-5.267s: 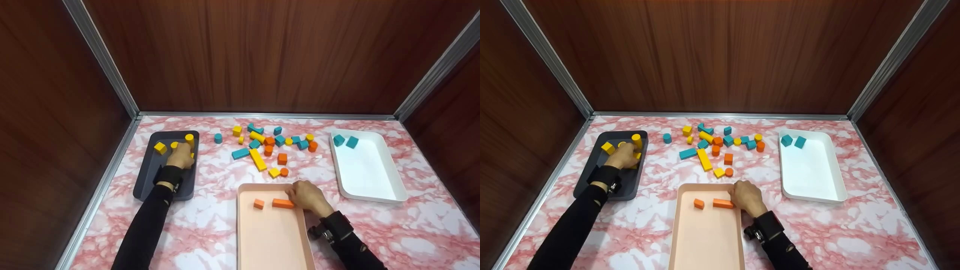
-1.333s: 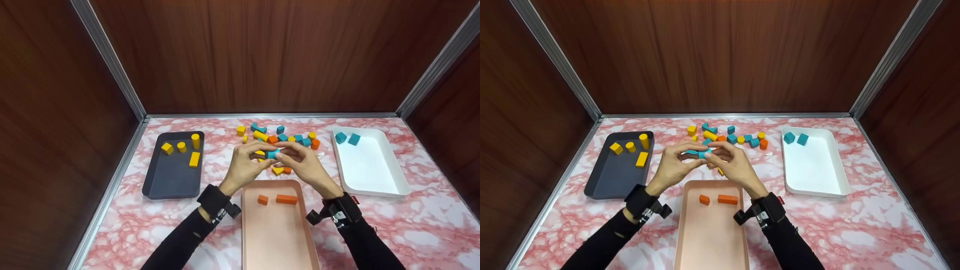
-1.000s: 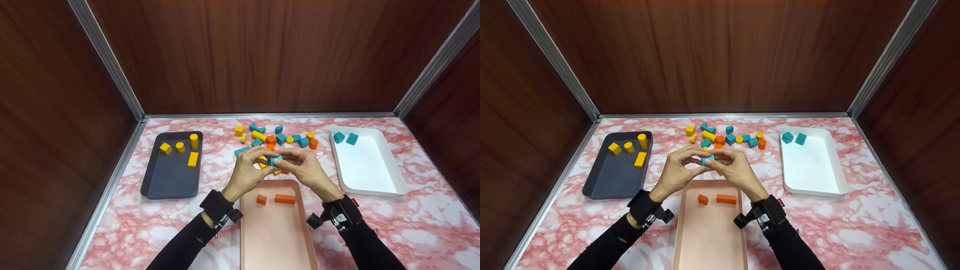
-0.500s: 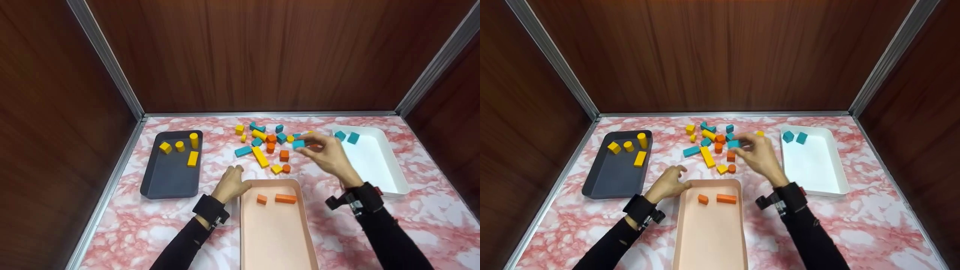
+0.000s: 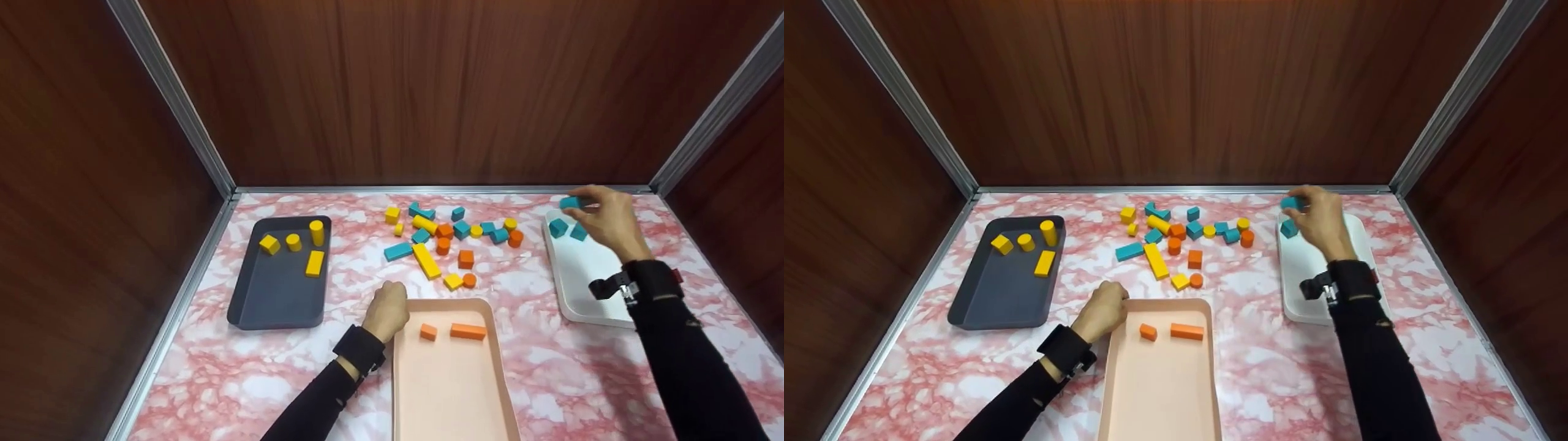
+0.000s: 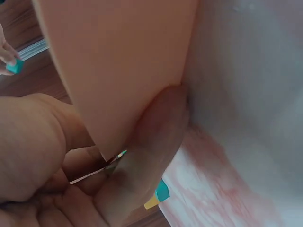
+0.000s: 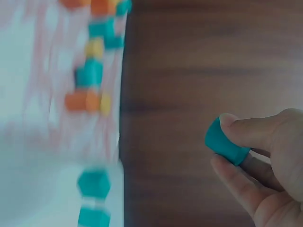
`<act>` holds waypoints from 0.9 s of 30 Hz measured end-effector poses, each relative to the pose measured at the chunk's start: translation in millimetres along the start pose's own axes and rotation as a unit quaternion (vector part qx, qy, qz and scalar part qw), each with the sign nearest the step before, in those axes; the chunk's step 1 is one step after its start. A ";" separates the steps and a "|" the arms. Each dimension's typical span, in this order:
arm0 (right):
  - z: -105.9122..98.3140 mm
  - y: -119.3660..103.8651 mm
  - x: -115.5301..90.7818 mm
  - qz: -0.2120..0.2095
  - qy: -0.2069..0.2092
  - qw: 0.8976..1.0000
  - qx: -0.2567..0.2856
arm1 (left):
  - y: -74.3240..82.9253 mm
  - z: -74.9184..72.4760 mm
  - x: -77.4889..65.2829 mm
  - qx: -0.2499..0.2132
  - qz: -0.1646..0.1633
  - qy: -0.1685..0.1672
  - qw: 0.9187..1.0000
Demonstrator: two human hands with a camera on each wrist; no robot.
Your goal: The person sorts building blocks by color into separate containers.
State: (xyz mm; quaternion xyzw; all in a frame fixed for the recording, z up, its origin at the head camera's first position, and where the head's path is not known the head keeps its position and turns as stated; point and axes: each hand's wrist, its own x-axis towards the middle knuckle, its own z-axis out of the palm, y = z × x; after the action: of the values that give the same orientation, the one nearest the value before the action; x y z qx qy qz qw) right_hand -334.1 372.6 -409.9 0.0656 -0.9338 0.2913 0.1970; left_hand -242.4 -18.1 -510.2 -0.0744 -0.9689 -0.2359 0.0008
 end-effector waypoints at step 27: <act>18.4 133.9 18.3 0.111 -0.170 0.973 -0.113 | 2.6 7.1 1.3 0.001 -0.012 0.053 0.999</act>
State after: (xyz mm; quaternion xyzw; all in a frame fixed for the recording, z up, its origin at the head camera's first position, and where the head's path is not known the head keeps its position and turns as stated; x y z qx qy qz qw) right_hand -388.7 472.0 -485.7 -0.0122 -0.9820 0.1881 0.0083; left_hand -243.0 -12.4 -515.3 -0.0499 -0.9686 -0.2384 0.0492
